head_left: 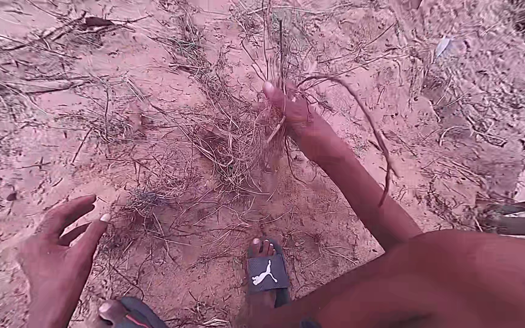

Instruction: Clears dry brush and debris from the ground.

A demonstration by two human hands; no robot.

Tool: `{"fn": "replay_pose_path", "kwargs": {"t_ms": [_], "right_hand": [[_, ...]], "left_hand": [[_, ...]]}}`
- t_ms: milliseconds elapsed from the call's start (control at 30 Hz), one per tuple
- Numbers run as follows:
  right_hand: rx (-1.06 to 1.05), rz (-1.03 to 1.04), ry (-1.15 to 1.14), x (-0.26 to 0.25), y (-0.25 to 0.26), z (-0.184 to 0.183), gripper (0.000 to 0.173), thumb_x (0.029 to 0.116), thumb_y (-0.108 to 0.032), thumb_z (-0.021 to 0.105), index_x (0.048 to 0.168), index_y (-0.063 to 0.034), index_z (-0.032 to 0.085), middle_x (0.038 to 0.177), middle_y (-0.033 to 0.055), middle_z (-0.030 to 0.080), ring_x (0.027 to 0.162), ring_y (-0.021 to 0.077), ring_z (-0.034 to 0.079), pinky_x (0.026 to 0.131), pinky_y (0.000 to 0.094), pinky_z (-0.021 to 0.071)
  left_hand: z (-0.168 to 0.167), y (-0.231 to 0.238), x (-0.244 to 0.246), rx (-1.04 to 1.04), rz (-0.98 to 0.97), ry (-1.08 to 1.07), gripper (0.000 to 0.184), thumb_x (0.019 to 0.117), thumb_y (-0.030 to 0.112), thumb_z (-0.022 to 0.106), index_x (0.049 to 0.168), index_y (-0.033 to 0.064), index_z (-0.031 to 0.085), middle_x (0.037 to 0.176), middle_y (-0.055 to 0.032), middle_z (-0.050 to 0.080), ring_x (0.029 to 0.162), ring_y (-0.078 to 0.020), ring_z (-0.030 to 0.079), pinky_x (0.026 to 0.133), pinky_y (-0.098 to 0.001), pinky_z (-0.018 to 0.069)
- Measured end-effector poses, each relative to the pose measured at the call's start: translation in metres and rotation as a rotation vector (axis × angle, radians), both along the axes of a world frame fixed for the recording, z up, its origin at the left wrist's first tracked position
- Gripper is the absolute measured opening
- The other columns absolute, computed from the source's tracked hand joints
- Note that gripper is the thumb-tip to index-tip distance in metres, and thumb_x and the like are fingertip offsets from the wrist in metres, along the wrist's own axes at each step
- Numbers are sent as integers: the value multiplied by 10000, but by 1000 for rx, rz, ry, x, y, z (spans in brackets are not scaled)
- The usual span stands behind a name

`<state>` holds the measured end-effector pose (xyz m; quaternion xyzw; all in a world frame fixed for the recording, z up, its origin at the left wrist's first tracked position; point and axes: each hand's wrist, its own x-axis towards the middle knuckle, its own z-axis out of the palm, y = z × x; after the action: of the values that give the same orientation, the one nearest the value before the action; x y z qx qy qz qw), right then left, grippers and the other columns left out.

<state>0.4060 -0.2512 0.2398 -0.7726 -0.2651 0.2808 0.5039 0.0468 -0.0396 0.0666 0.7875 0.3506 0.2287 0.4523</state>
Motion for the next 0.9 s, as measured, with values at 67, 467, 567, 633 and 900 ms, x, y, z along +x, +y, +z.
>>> {"fn": "replay_pose_path", "kwargs": {"t_ms": [67, 467, 567, 633, 900], "right_hand": [[-194, 367, -280, 9, 19, 0, 936, 900, -311, 782, 1630, -86, 241, 1553, 187, 464, 1380, 281, 515, 1093, 482, 469], [-667, -419, -259, 123, -98, -203, 1051, 871, -466, 807, 1636, -60, 211, 1487, 421, 402, 1352, 596, 434, 1088, 708, 381], [-708, -454, -317, 114, -58, -208, 1030, 836, -563, 799, 1629, -144, 294, 1435, 425, 444, 1311, 617, 444, 1024, 722, 412], [-749, -444, -373, 106, -40, -215, 1035, 796, -614, 797, 1604, -138, 358, 1423, 398, 480, 1325, 610, 437, 1006, 727, 422], [-736, -108, -469, 41, -21, -195, 285, 1002, -177, 631, 1199, 23, 678, 1105, 310, 678, 1058, 492, 660, 875, 648, 519]], "left_hand": [[0, 0, 1, 169, -72, 40, 561, 947, 436, 603, 1342, 38, 621, 1394, -221, 594, 1270, -308, 593, 955, -460, 540], [4, 26, -76, 22, 97, 206, 432, 1007, 227, 588, 1285, -104, 609, 1316, -316, 599, 1199, -285, 621, 980, -383, 528], [-13, 12, -70, -39, 133, 194, 406, 1004, 201, 584, 1281, -95, 609, 1314, -295, 604, 1190, -250, 624, 968, -370, 537], [-17, 4, -68, -83, 147, 191, 399, 998, 188, 572, 1283, -89, 610, 1314, -288, 603, 1187, -241, 624, 969, -366, 536], [-12, -12, -45, -65, 90, 206, 435, 993, 227, 582, 1304, -76, 602, 1303, -285, 613, 1163, -272, 638, 936, -400, 546]]}}
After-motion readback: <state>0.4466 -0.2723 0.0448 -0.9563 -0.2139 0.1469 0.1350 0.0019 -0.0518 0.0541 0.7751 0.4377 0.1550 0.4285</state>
